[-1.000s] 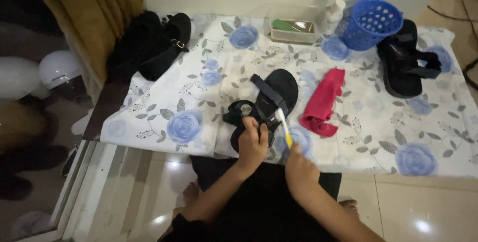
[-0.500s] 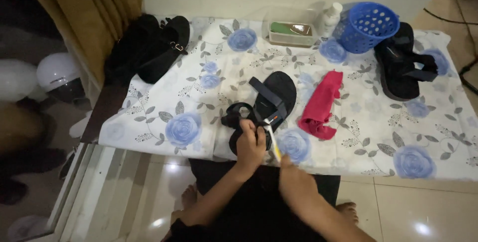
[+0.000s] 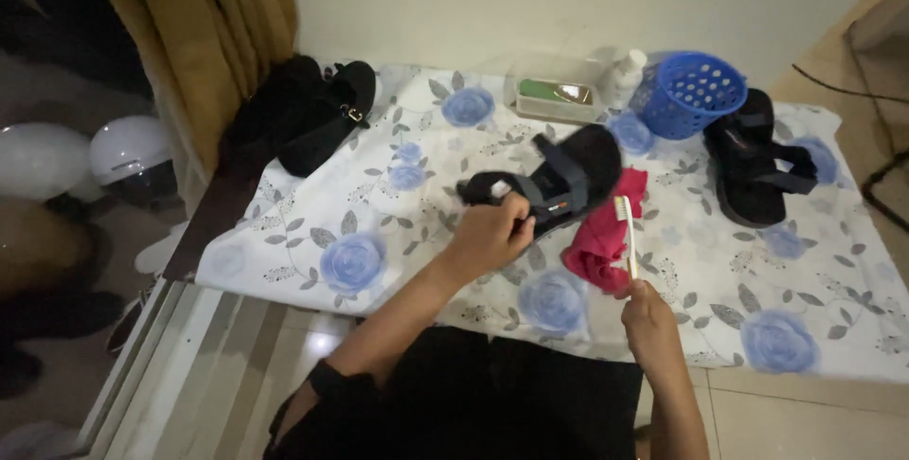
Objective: The person cleans a pair of black sandals using a toothbrush and a red cloth. They scrub the straps and sole of one sandal, then wipe it with the cloth, and repeat the process on the second sandal.
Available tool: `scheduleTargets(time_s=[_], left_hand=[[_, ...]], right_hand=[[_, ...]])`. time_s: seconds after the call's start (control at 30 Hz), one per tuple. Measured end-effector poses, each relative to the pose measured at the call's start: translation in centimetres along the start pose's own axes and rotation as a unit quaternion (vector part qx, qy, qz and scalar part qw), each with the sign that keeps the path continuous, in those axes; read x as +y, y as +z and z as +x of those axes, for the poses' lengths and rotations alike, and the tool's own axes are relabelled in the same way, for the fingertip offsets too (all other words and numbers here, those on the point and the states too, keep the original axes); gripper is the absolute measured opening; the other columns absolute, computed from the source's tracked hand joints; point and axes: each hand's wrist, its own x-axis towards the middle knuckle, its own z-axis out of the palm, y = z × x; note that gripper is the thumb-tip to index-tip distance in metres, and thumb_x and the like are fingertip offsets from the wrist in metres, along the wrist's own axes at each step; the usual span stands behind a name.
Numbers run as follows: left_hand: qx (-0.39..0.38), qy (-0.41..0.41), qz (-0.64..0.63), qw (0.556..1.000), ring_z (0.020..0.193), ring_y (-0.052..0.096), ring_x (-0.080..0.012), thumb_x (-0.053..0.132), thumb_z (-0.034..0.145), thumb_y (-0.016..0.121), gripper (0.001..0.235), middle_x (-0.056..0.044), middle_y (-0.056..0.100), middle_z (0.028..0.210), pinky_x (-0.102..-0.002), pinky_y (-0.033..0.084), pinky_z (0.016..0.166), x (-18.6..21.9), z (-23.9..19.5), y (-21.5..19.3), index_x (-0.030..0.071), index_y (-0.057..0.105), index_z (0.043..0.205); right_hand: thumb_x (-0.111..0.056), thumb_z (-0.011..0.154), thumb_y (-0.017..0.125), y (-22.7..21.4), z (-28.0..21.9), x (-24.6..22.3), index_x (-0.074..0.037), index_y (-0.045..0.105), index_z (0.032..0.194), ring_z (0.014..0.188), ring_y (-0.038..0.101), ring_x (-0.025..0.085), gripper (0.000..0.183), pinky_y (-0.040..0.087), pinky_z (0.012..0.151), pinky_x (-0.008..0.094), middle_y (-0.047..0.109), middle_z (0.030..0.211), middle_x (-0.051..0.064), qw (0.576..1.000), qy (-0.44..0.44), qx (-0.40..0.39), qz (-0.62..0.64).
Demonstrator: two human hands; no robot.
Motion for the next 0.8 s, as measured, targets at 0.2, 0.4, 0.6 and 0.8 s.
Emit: scheduleTargets(time_s=[0.2,0.4,0.6,0.8], left_hand=[[0.043,0.179,0.192,0.964,0.048,0.051,-0.0163,0.009,0.075,0.052,0.017,0.001,0.05,0.056,-0.03,0.04,0.056,-3.6,1.7,0.2,0.016,0.052,0.09],[-0.143,-0.1,0.025,0.984,0.079,0.056,-0.0219,0.025,0.091,0.046,0.018,-0.004,0.061,0.077,-0.04,0.03,0.084,-5.4,-2.2,1.9,0.018,0.046,0.107],[-0.05,0.022,0.121,0.991,0.09,0.052,-0.0179,0.013,0.089,0.052,0.02,0.001,0.059,0.08,-0.045,0.023,0.091,-6.7,-1.4,1.5,0.022,0.048,0.106],[0.038,0.02,0.253,0.967,0.098,0.047,-0.0237,0.023,0.081,0.061,0.029,-0.002,0.053,0.098,-0.046,0.026,0.083,-7.6,-1.7,0.7,0.023,0.054,0.109]], right_hand=[[-0.027,0.1,0.035,0.1,2.2,4.2,0.002,0.063,0.1,0.068,0.058,0.032,0.041,0.044,0.06,0.041,0.059,0.07,0.02,0.996,0.017,0.027,-0.08],[-0.019,0.097,0.04,-1.6,3.4,-5.1,0.007,0.059,0.113,0.091,0.058,0.046,0.036,0.045,0.076,0.054,0.061,0.092,0.032,0.982,-0.034,0.052,-0.177],[-0.018,0.092,0.044,0.0,16.8,-8.6,-0.003,0.062,0.111,0.09,0.061,0.043,0.031,0.047,0.076,0.053,0.065,0.088,0.025,0.918,-0.134,0.038,-0.371],[-0.015,0.083,0.05,4.9,29.9,-7.0,-0.004,0.068,0.096,0.085,0.065,0.035,0.025,0.051,0.07,0.045,0.067,0.084,0.019,0.857,-0.134,0.039,-0.496]])
